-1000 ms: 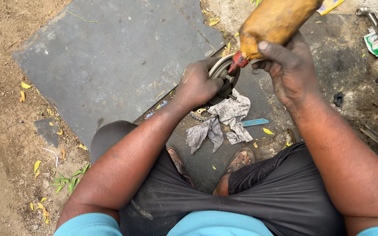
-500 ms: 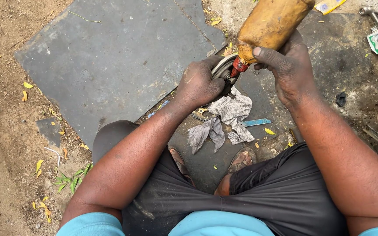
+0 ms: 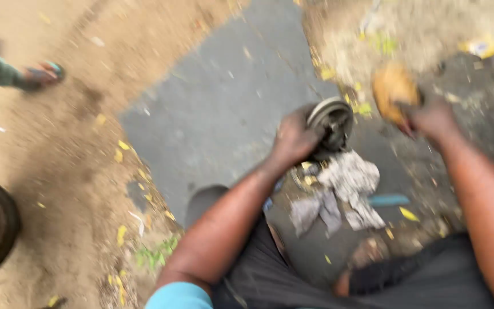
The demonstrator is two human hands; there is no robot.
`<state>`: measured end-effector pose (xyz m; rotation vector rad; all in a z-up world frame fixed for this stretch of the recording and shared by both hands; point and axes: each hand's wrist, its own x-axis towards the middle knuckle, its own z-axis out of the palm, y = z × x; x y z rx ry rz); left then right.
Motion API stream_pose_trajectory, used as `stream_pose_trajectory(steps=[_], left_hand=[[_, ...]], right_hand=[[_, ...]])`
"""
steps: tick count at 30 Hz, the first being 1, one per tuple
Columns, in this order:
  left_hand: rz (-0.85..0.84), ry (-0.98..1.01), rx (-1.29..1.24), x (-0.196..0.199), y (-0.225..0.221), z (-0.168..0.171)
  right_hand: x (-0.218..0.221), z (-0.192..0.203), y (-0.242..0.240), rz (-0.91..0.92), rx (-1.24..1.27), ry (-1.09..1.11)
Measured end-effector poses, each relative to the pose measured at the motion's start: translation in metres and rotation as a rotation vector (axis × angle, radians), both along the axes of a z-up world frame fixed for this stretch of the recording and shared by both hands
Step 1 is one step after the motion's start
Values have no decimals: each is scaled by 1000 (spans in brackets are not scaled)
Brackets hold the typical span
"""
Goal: The person sits on the ground and squeezes oil from a plastic bottle onto a motorcycle brake drum plate, then wipes the part with a cloth. They then fit brake shoes into the drum plate, pressing the components together by hand.
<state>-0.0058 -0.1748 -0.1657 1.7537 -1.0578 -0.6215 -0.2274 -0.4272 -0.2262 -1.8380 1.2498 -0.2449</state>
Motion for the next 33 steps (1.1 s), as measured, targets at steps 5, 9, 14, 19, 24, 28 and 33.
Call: stream_pose_trajectory(steps=[5,9,14,19,24,28,33], left_hand=[[163,106,-33,19,1,-16],[213,392,-109,32,-5,-14],[282,614,-138,36,-3,-3],[184,852,-360,66,-5,-57],[235,1284,-405,35,14,32],[400,913,-558,49,-9,-115],[228,1056,-499,-37,8,-19]], right_hand=[[-71,-148,-19,96,-254,802],[-142,-290,-87,130,-258,960],[-66,-175,-22,-50,-444,900],[20,-158,-16,243,-641,326],[86,75,123,-2,849,-482],[80,58,162,200,283,-355],[60,92,160,174,166,-351]])
